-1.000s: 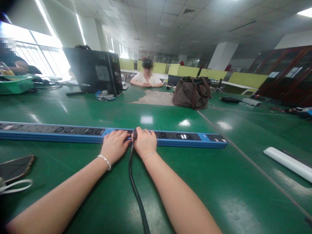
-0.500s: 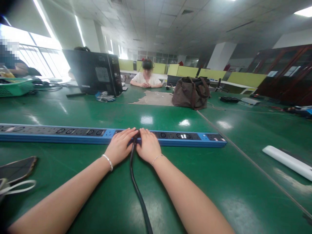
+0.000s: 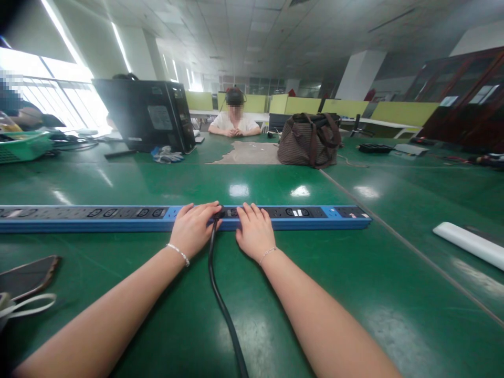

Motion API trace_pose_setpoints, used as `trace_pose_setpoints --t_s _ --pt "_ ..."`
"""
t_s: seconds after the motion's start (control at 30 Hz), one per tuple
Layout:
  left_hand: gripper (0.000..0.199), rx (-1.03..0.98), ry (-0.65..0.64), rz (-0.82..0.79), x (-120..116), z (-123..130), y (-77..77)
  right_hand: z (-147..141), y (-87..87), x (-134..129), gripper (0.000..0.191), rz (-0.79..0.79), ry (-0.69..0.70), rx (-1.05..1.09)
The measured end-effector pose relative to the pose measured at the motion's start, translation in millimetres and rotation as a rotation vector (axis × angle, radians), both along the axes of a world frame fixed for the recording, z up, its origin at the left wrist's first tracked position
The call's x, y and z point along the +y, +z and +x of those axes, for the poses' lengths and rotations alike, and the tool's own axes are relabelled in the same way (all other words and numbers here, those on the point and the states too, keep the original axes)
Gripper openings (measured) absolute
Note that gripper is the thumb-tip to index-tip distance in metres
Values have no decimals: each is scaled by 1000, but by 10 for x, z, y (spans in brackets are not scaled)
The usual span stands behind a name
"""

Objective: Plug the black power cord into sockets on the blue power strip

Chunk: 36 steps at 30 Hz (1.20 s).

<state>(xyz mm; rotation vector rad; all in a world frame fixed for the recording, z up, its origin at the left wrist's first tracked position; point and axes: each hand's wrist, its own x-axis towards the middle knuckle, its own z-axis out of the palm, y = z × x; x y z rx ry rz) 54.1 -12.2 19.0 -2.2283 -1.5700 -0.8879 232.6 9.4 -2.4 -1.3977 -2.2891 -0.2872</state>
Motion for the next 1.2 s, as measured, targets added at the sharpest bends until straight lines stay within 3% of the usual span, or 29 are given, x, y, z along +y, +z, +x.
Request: trace_pose_setpoints --t_s 0.57,0.93,1.2 --pt "24 40 1 -7 -4 12 14 15 -2 7 52 7 2 27" --pt "22 -79 15 -115 107 70 -65 19 -7 32 53 13 4 78" --pt "23 -1 2 -48 115 52 -96 11 -6 32 52 11 5 86"
